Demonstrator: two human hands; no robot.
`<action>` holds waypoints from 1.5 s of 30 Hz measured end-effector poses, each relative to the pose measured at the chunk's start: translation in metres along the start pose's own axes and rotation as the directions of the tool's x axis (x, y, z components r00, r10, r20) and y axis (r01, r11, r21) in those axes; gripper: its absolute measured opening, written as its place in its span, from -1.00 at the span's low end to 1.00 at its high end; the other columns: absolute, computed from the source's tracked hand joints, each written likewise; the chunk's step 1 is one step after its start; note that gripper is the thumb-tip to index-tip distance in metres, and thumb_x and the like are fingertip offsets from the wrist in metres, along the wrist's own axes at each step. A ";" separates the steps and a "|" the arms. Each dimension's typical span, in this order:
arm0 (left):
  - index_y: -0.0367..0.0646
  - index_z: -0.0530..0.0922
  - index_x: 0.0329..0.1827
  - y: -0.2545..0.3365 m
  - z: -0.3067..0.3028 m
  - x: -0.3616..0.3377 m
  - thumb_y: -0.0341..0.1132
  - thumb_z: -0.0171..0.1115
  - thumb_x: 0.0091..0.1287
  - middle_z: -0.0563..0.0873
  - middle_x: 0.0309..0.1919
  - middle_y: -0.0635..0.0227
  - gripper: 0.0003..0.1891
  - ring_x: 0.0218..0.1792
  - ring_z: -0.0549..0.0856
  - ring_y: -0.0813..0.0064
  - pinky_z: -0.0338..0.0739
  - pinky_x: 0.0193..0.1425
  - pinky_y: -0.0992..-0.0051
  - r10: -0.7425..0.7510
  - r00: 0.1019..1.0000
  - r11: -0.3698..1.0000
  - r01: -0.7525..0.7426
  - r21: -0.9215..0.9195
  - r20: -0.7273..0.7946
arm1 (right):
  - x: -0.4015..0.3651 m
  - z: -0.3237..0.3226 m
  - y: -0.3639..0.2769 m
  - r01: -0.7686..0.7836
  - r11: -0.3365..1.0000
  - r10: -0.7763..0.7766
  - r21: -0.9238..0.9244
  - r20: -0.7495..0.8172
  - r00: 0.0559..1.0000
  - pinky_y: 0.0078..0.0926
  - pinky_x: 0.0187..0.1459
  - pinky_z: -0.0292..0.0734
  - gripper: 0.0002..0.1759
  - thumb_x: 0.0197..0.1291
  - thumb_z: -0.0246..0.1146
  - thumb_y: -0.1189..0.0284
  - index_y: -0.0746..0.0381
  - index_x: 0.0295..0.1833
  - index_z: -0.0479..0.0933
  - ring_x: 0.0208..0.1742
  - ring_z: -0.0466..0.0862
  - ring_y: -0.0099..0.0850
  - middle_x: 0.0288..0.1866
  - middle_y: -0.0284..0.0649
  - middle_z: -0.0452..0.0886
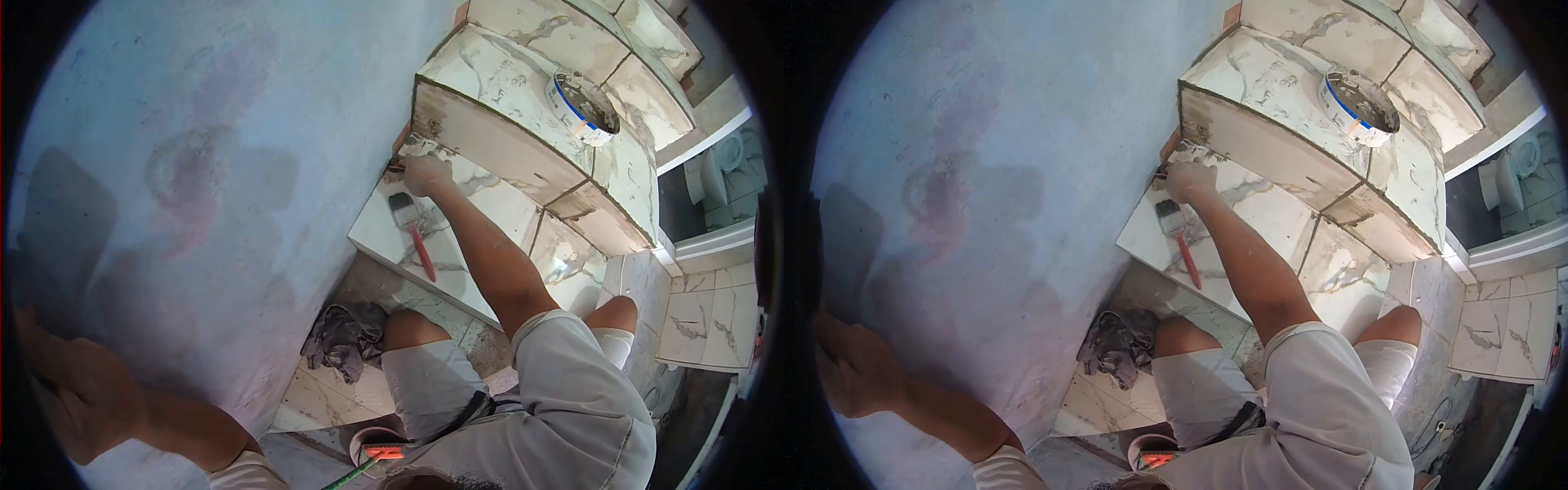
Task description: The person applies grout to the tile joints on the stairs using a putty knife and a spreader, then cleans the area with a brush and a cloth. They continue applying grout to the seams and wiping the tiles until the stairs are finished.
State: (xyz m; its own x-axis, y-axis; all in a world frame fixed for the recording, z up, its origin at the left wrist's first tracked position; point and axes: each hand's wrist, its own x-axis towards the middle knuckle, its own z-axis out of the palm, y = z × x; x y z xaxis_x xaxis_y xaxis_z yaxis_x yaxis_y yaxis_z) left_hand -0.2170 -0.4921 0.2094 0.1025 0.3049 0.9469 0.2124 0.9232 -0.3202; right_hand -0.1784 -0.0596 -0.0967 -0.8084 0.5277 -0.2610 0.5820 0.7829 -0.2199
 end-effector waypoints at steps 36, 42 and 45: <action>-0.20 0.69 -0.46 -0.009 0.004 0.009 -0.33 0.45 0.23 0.75 -0.52 0.48 -0.84 -0.61 0.69 0.59 0.54 -0.57 0.65 0.344 0.909 0.928 -0.367 -0.062 -0.235 | -0.062 -0.017 -0.028 0.304 0.947 -0.293 -0.105 0.104 0.950 -0.15 0.11 0.49 -0.59 0.20 0.10 0.38 0.00 0.14 0.64 0.21 0.60 -0.22 0.11 -0.19 0.69; -0.16 0.71 -0.48 -0.027 0.001 -0.012 -0.26 0.49 0.21 0.74 -0.56 0.54 -0.80 -0.66 0.67 0.61 0.52 -0.60 0.66 0.208 0.974 0.976 -0.200 0.088 -0.092 | -0.020 -0.002 0.063 0.634 0.757 -0.653 -0.157 -0.187 0.734 -0.25 0.25 0.43 -0.47 0.16 0.20 0.38 -0.18 0.29 0.54 0.29 0.48 -0.28 0.27 -0.38 0.58; -0.16 0.70 -0.50 -0.032 0.004 -0.009 -0.24 0.50 0.20 0.72 -0.59 0.56 -0.78 -0.68 0.65 0.61 0.50 -0.62 0.67 0.224 0.969 0.971 -0.213 0.106 -0.104 | 0.003 0.019 0.089 0.704 0.602 -0.795 -0.378 -0.198 0.574 -0.24 0.34 0.36 -0.35 0.09 0.29 0.29 -0.26 0.38 0.43 0.42 0.36 -0.33 0.45 -0.47 0.40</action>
State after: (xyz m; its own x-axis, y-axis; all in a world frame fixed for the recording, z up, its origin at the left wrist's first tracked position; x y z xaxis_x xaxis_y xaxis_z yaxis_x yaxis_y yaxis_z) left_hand -0.2290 -0.5235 0.2113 0.2482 0.4780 0.8426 0.0813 0.8565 -0.5098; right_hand -0.1277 0.0053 -0.1347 -0.9439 -0.2544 0.2107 -0.2519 0.9670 0.0393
